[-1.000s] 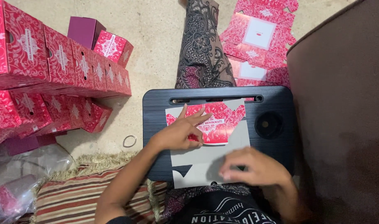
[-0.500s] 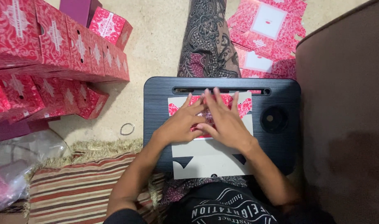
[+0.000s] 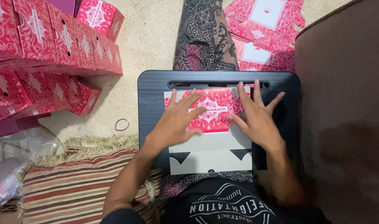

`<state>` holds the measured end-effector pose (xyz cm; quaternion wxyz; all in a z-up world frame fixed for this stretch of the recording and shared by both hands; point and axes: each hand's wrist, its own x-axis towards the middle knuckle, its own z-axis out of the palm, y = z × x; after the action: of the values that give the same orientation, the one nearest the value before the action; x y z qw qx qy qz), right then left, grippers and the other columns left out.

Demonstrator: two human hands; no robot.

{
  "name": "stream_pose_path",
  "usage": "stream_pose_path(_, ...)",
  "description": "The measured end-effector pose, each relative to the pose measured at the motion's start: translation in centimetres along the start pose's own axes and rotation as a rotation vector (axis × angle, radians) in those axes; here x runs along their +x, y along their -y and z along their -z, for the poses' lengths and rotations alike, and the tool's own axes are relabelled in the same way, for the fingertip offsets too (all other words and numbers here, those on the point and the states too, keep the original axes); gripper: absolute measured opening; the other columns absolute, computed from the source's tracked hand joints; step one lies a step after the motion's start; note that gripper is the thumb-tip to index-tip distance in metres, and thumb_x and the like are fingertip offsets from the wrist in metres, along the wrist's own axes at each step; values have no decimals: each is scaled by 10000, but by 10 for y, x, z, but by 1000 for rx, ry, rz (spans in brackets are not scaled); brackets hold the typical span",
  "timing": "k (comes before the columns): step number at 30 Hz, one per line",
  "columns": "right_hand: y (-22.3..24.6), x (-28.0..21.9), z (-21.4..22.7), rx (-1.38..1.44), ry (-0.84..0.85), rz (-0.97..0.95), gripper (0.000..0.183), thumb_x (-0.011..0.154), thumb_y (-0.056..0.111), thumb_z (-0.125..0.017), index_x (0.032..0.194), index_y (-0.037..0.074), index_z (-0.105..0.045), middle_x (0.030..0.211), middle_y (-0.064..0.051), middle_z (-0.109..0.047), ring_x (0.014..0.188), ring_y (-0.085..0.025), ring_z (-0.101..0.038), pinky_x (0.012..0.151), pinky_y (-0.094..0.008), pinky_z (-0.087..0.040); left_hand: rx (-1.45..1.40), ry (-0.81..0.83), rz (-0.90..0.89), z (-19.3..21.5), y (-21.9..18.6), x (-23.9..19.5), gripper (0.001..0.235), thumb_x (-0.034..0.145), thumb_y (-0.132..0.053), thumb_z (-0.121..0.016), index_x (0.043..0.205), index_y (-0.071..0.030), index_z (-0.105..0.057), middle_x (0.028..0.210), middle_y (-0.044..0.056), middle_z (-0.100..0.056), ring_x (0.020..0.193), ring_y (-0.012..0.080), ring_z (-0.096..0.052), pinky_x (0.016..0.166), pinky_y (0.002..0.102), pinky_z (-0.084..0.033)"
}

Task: The person assembles small red and white patterned boxes by folding the pre-cut cardboard pieces on a lap desk. They fold the flaps, tuck the tabs into slots to form the box shape, and then place the finished boxes into a stack on the floor.

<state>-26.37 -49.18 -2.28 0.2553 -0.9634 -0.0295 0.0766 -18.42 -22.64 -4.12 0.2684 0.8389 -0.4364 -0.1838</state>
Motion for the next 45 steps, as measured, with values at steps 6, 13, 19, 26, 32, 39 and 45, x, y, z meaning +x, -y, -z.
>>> stream_pose_path(6,14,-37,3,245,-234,266,504,812,268,-826,1271,96,-711,1327,-109,-697,1303,-354,-608,1229,-537,-344,48,147,-20,-2,-29,0,1006,734,-214,-886,1578,-274,-342,1690,202,-149,1552,478,-6,1003,907,113)
stream_pose_path(13,45,-42,28,602,372,394,271,915,255,-740,1096,59,-788,1108,-187,-796,1174,-410,-681,1061,-665,-407,47,-65,-45,0,-23,-1,628,732,60,-704,1330,-121,-640,1435,118,-618,1427,314,-469,1190,751,-40)
stream_pose_path(19,48,-40,22,424,649,240,414,909,281,-752,1215,4,-726,1297,-209,-708,1327,-393,-564,1181,-669,-175,-136,-624,-95,19,-39,-20,327,907,10,-561,1070,-152,-794,1072,22,-800,1004,221,-770,1051,452,-521)
stream_pose_path(26,24,-58,7,377,667,121,430,918,349,-749,1232,60,-703,1206,-230,-736,1197,-440,-654,1126,-647,-348,-407,-95,-324,60,-64,-42,190,853,-105,-690,1029,-105,-763,868,50,-769,722,217,-737,683,357,-596)
stream_pose_path(32,26,-52,34,312,733,135,495,906,437,-754,1288,130,-688,1182,-195,-741,1184,-434,-653,1061,-606,-421,-356,303,-235,43,-51,-28,429,542,-135,-929,914,-123,-715,1425,196,-572,1423,505,-365,1116,808,-58)
stream_pose_path(39,-55,-62,64,412,586,-201,195,822,396,-766,859,223,-846,659,16,-843,435,-149,-755,419,-282,-597,-383,531,14,43,-54,-16,922,515,-456,-972,1258,-103,-554,1641,318,-226,1545,511,-38,1084,792,176)
stream_pose_path(45,-26,-2,44,161,-31,-77,111,972,243,-712,1005,140,-740,834,-100,-697,844,-331,-685,777,-437,-519,-378,548,60,49,-53,-10,1439,401,-658,-914,1599,-165,-285,1646,357,-126,1539,482,-108,1131,713,36)
